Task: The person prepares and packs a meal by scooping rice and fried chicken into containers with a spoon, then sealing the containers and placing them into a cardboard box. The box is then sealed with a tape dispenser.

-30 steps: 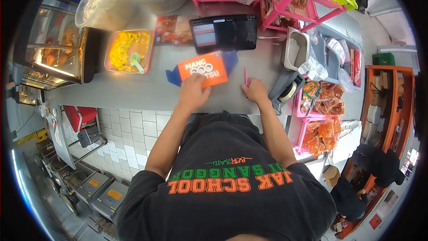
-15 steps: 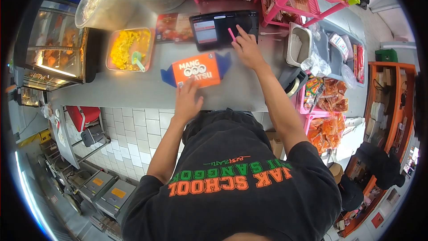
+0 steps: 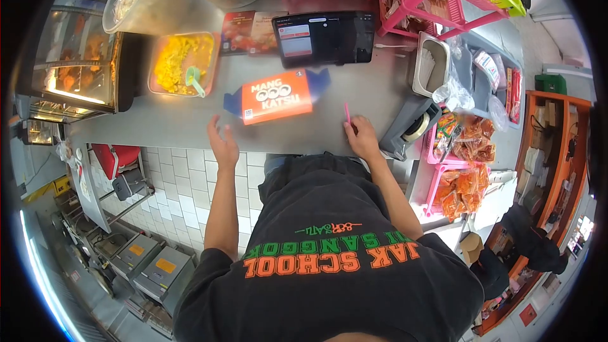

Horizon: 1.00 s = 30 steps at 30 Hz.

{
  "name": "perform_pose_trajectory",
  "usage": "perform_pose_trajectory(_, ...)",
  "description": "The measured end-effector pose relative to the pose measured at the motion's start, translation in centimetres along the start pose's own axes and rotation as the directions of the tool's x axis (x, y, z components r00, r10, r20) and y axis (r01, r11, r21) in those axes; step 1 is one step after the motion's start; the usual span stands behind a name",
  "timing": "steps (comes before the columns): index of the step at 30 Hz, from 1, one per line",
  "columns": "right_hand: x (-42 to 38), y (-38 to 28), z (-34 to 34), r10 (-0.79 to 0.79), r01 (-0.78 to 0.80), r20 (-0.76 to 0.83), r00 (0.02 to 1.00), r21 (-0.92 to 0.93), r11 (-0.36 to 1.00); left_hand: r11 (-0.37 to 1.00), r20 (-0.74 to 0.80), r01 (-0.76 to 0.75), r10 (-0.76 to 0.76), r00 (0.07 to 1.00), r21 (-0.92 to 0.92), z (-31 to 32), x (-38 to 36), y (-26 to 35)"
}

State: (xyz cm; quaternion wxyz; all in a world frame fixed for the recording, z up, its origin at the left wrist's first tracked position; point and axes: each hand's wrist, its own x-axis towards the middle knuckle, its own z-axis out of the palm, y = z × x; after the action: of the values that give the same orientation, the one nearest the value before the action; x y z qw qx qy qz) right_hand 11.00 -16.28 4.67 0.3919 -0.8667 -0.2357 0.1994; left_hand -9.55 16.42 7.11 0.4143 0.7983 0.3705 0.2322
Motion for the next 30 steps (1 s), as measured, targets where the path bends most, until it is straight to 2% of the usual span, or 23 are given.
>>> perform_pose_trajectory(2, -0.4, 0.5, 0.2, -0.045, 0.045, -0.037, 0.998, -0.009, 0.999, 0.980, -0.019, -0.007, 0.011, 1.000, 0.198, 0.8, -0.1, -3.0)
perform_pose_trajectory(3, -0.3, 0.7, 0.4, -0.038, 0.037, -0.044, 0.998, -0.009, 0.999, 0.980, -0.010, -0.014, 0.016, 1.000, 0.196, 1.4, -0.3, -4.2)
perform_pose_trajectory(5, 0.2, 1.1, 0.8, -0.109, 0.110, -0.156, 0.982, -0.002, 0.994, 0.940, -0.049, 0.005, 0.013, 0.999, 0.342, 2.4, -0.5, -5.1)
perform_pose_trajectory(6, 0.1, 1.3, 0.7, -0.105, 0.105, -0.156, 0.982, -0.005, 0.994, 0.940, -0.044, 0.005, 0.010, 0.999, 0.340, 2.8, -0.8, -5.5)
perform_pose_trajectory(8, 0.3, 1.3, 0.4, 0.048, -0.032, -0.120, 0.992, 0.129, 0.991, 0.855, -0.089, -0.015, 0.071, 0.993, 0.518, 3.9, -1.0, -4.9)
perform_pose_trajectory(9, 0.4, 1.3, 0.2, 0.045, -0.030, -0.114, 0.992, 0.125, 0.992, 0.856, -0.094, -0.007, 0.064, 0.993, 0.517, 4.2, -0.9, -4.7)
perform_pose_trajectory(11, 0.6, 0.8, -0.6, 0.197, -0.199, 0.021, 0.980, 0.122, 0.972, 0.848, -0.154, 0.040, 0.050, 0.987, 0.529, 4.5, -0.7, -4.4)
perform_pose_trajectory(12, 0.9, 0.7, -0.7, 0.192, -0.194, 0.028, 0.981, 0.113, 0.974, 0.850, -0.163, 0.051, 0.041, 0.986, 0.525, 4.5, -0.8, -4.4)
perform_pose_trajectory(15, 2.5, 0.0, -0.5, 0.214, -0.215, 0.016, 0.977, 0.127, 0.968, 0.844, -0.165, 0.053, 0.042, 0.985, 0.534, 4.4, -0.7, -4.8)
perform_pose_trajectory(18, 4.7, -0.2, -0.4, 0.160, -0.160, 0.010, 0.987, 0.140, 0.977, 0.841, -0.171, 0.044, 0.058, 0.984, 0.539, 4.4, -0.8, -4.9)
perform_pose_trajectory(20, 5.8, -0.4, -0.5, 0.046, -0.053, -0.169, 0.984, -0.036, 0.998, 0.843, -0.171, 0.052, 0.048, 0.984, 0.535, 4.3, -0.8, -4.8)
perform_pose_trajectory(21, 6.0, -0.3, -0.6, 0.038, -0.045, -0.167, 0.985, -0.040, 0.998, 0.845, -0.180, 0.057, 0.047, 0.983, 0.532, 4.3, -0.7, -4.8)
perform_pose_trajectory(23, 6.5, 0.7, -1.0, 0.075, -0.104, -0.173, 0.982, -0.168, 0.980, 0.849, -0.186, 0.060, 0.046, 0.982, 0.526, 4.4, -0.8, -4.7)
perform_pose_trajectory(24, 6.5, 1.2, -1.1, 0.068, -0.098, -0.170, 0.983, -0.173, 0.980, 0.850, -0.193, 0.066, 0.042, 0.980, 0.522, 4.4, -0.8, -4.7)
perform_pose_trajectory(26, 6.3, 2.0, -1.2, 0.173, -0.193, -0.114, 0.978, -0.198, 0.961, 0.840, -0.184, 0.057, 0.052, 0.982, 0.540, 4.3, -0.8, -4.7)
perform_pose_trajectory(30, 5.3, 2.1, -1.5, 0.214, -0.230, -0.140, 0.967, -0.110, 0.967, 0.827, -0.191, 0.007, 0.122, 0.974, 0.563, 4.4, -0.9, -5.3)
